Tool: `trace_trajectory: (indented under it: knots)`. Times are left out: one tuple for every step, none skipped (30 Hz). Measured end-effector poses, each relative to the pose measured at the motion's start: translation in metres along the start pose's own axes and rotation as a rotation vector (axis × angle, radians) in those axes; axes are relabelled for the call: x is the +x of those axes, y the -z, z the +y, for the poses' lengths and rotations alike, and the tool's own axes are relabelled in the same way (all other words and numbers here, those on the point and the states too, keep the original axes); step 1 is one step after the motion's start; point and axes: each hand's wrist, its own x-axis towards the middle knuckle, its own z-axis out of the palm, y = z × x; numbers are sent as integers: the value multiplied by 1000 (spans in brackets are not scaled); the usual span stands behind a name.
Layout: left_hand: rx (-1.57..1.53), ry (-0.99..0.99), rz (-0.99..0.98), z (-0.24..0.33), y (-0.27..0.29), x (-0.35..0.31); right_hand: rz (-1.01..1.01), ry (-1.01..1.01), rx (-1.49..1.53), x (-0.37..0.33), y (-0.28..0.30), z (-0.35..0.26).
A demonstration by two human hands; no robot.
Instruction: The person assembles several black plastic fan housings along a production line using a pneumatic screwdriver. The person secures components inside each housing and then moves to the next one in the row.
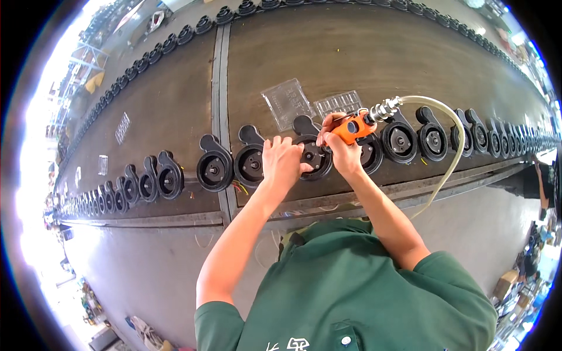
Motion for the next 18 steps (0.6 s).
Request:
trace_trajectory:
  knots:
    - [10, 12, -7, 2, -1, 1, -6, 1, -16, 0, 2, 0]
    - [1, 25, -16, 3, 0, 2, -12, 2, -31, 1, 3, 0]
    - [17, 28, -10, 3, -2, 0, -34, 1, -19, 1, 4, 2]
    - [32, 27, -3, 3, -3, -1, -53, 2, -9, 3, 5, 2]
    - [47, 26, 3, 4, -4, -1, -72, 3, 0, 4, 5, 2]
    - [49, 35, -10, 3, -4, -1, -76, 9, -9, 4, 6, 2]
    - [49, 40, -24, 4, -2, 0, -77, 5, -26, 5, 4, 0]
    - [49, 45, -38, 5, -1, 0, -85, -6, -31, 5, 5, 1]
    - [51, 50, -53, 6, -3, -1, -93, -17, -36, 4, 8, 5]
    - [56, 56, -62, 6, -5, 0, -105, -20, -45, 4, 7, 8]
    - [61, 61, -72, 6, -6, 1, -104, -5, -12, -1, 8, 10]
    - [59, 66, -41, 6, -9, 2, -108, 8, -8, 1, 9, 12]
    - [62, 75, -47, 6, -10, 2, -109, 13, -3, -2, 8, 13]
    - [65, 84, -53, 6, -10, 3, -96, 16, 12, -3, 7, 14]
    - [68, 94, -58, 7, -11, 2, -84, 19, 28, -2, 6, 15]
    - [82, 92, -38, 7, -13, 2, -73, 28, 45, 1, 5, 14]
    - [87, 97, -43, 8, -14, 2, -69, 34, 27, 4, 4, 12]
    - [91, 104, -47, 8, -16, 2, -66, 40, 9, 6, 3, 10]
